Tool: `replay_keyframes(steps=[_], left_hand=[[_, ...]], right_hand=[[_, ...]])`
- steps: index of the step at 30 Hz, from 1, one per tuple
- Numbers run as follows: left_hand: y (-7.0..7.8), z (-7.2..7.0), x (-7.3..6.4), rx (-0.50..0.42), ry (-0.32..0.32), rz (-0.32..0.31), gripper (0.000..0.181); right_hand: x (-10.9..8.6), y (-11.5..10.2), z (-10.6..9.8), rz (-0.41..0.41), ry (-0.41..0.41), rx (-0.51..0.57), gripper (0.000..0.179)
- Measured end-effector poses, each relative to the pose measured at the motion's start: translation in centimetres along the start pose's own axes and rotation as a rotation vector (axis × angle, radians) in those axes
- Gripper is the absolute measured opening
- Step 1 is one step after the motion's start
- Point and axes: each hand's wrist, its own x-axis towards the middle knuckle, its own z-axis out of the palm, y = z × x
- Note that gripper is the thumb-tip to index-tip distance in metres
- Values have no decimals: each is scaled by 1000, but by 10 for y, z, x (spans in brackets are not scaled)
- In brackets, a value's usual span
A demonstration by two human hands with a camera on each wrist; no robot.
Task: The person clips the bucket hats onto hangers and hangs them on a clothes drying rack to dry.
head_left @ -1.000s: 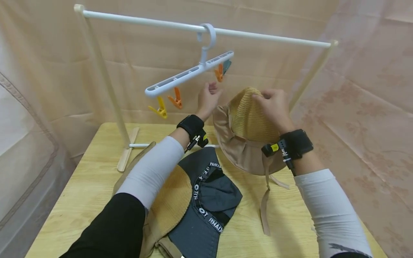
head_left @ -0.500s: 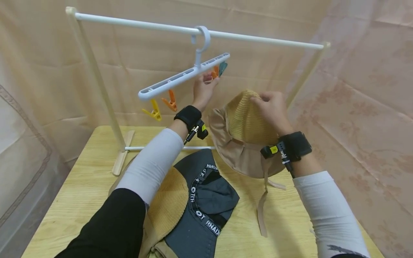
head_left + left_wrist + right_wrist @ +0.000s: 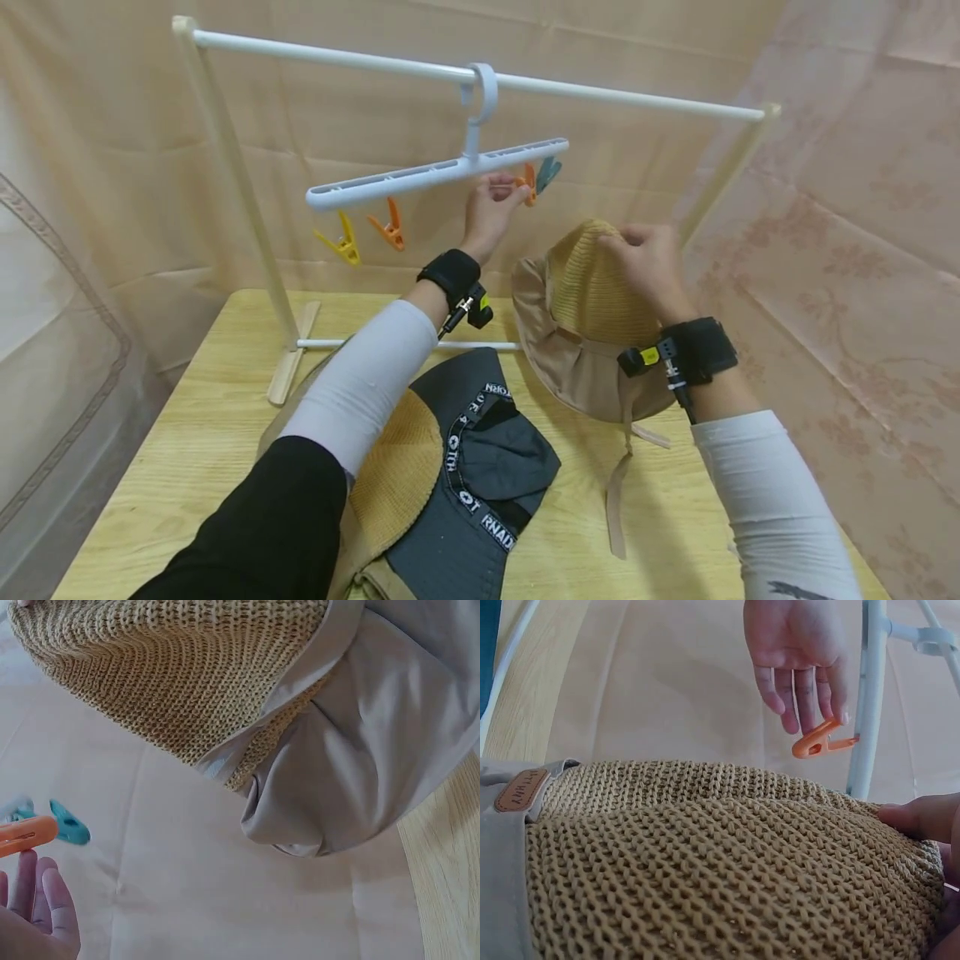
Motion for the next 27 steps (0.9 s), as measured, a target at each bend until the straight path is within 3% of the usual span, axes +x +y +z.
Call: replay_keyframes(steps=[7,11,14,17,21,24,27], left_hand=[[-2,3,-3,43,-74,-10,43],[-8,4,-15,186,-108,14,44],[-8,6,-30,333,-86,141,33],[-6,9,-44,429,-63,344,23],[-2,16,-57,493,-103,593,16],[1,21,-62,532,-141,674,19],[3,26,-65,594,-173,689,26]], right_hand=[[3,3,-5,32,-4,0,42],[4,6,-8,44,12,16,42],[3,9,-9,58,21,20,43],[2,13,-11,80,39,29,45],[3,17,-13,126,66,55,44],[5,17,-12,151,65,68,47],[5,14,-9,153,61,75,50]])
